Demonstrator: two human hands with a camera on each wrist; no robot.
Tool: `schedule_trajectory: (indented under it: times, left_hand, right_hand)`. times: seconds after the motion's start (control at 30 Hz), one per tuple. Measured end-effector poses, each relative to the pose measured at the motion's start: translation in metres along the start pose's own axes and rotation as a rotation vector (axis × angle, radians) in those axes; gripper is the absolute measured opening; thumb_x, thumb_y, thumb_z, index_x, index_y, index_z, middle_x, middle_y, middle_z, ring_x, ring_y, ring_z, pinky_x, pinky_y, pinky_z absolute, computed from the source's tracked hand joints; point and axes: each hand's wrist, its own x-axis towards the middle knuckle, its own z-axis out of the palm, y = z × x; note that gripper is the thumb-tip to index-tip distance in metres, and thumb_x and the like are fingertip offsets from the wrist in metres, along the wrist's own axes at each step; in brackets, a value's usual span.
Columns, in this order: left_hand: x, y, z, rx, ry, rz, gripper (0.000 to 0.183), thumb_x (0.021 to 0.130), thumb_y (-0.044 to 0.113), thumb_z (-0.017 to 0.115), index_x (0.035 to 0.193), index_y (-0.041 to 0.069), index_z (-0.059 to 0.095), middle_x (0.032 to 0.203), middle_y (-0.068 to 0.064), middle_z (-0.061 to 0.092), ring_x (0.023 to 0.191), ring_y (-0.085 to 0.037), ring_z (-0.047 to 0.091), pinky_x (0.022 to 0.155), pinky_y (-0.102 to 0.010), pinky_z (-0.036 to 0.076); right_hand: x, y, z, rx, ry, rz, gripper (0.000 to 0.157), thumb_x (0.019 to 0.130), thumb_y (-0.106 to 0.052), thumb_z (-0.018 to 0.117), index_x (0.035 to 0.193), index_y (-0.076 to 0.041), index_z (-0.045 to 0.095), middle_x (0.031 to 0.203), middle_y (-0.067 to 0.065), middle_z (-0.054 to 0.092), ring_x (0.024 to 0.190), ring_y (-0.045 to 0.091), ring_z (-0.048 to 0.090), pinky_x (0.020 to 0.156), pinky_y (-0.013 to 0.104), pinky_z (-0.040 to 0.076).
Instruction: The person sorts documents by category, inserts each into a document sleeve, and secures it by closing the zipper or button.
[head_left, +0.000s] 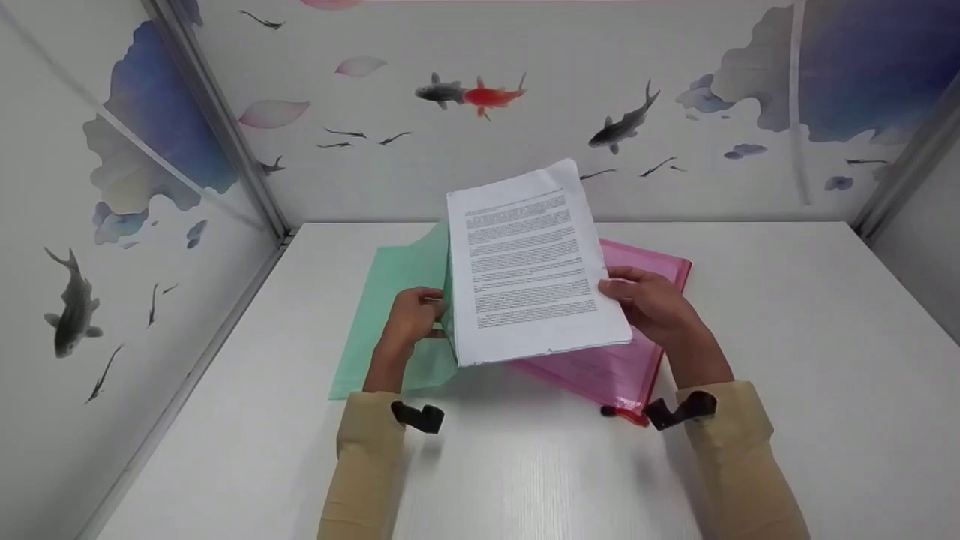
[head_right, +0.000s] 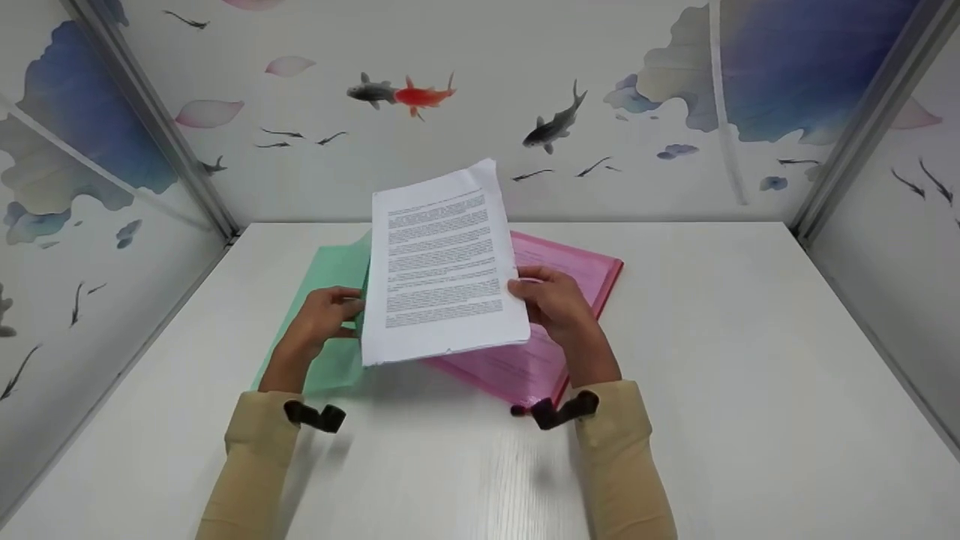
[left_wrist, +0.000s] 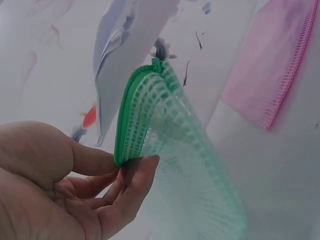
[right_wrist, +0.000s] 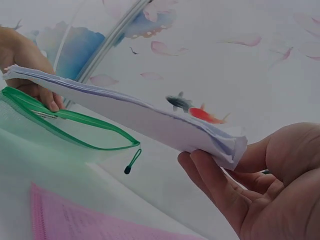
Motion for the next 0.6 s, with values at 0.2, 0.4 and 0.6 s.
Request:
schedule_trajectory:
  times: [0.2,0.4,0.6]
  left_hand:
    - [0.0005,-0.0002,-0.0011,-0.023,0.003,-0.005,0.038,0.098,0.006,0.052,0.134,-0.005,0.056,0.126,-0.023,0.063,0.098,-0.025,0.065,0.075,-0.036,0.063]
    - [0.0002,0.0016,-0.002,-0.029,0.006,-0.003,0.038,0.098,0.007,0.053,0.134,-0.006,0.057,0.122,-0.023,0.063,0.095,-0.023,0.064,0.072,-0.034,0.063]
    - [-0.0014,0.0032,-0.0009,-0.026,0.007,0.0,0.037,0.099,0.007,0.054,0.134,-0.006,0.057,0.117,-0.022,0.062,0.093,-0.023,0.064,0.072,-0.034,0.063]
  right_hand:
    - [-0.0006,-0.0008,-0.0075,-0.035,-0.017,0.003,0.059,0.097,-0.024,0.066,0.148,-0.005,0.044,0.11,-0.005,0.071,0.095,0.017,0.074,0.084,0.03,0.061]
    - [0.0001,0.0007,-0.0094,-0.099,-0.032,0.002,0.059,0.098,-0.025,0.064,0.149,-0.004,0.043,0.113,-0.004,0.069,0.096,0.016,0.074,0.084,0.03,0.061]
    - [0.0011,0.0016,-0.0098,-0.081,-0.03,0.016,0.059,0.098,-0.023,0.064,0.149,-0.002,0.042,0.11,-0.005,0.069,0.094,0.015,0.074,0.082,0.028,0.061]
